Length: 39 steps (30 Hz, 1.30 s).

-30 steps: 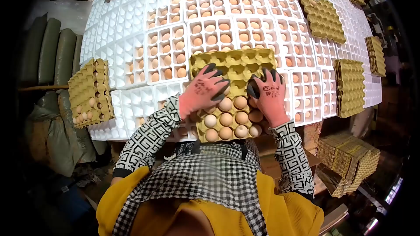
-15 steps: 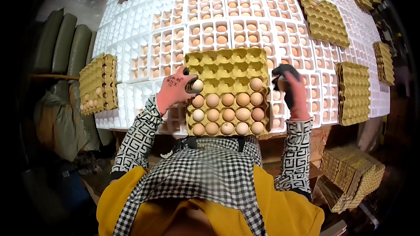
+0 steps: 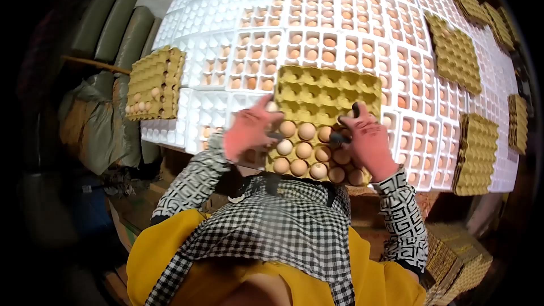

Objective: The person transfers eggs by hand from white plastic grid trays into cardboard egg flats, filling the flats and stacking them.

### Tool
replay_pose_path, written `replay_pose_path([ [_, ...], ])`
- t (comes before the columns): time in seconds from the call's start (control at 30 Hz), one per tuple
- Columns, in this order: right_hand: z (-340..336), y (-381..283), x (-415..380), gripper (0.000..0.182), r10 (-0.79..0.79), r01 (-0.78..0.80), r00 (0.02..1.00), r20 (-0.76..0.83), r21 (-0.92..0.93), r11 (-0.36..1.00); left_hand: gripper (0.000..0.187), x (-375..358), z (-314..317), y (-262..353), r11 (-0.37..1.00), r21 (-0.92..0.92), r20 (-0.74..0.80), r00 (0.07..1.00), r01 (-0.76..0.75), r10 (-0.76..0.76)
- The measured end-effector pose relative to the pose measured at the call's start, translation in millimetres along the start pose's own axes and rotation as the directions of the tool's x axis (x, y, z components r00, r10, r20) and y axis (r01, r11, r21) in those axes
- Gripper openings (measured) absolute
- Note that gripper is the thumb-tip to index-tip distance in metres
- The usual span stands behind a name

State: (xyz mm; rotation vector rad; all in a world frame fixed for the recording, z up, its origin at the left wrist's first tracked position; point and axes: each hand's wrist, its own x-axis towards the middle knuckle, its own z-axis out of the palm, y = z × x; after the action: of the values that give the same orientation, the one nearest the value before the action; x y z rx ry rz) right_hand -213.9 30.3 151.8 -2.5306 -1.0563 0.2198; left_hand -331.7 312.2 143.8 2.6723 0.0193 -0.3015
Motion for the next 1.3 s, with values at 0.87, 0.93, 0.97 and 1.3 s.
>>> replay_pose_path([
  [0.87, 172.9, -219.4, 181.4, 0.031, -0.239, 0.237, 0.971, -0.021, 0.246, 0.94, 0.033, -98.3, 29.8, -221.2, 0.017, -0.98, -0.142, 0.625, -0.201, -0.767],
  [0.93, 190.0, -237.6, 197.9, 0.035, -0.352, 0.329, 0.936, 0.025, 0.294, 0.897, 0.035, -120.0, 18.6, -224.0, -0.016, -0.99, -0.08, 0.636, -0.143, -0.768],
  [0.97, 200.2, -244.2, 204.0, 0.036, -0.4, 0.365, 0.916, 0.045, 0.325, 0.872, 0.035, -124.5, 19.1, -225.2, 0.006, -0.984, -0.119, 0.63, -0.179, -0.768],
  [1.3, 250.8, -266.1, 170.8, 0.053, -0.343, 0.319, 0.938, 0.059, 0.248, 0.915, 0.044, -91.2, 11.1, -270.8, 0.288, -0.957, -0.136, 0.809, 0.042, -0.572],
])
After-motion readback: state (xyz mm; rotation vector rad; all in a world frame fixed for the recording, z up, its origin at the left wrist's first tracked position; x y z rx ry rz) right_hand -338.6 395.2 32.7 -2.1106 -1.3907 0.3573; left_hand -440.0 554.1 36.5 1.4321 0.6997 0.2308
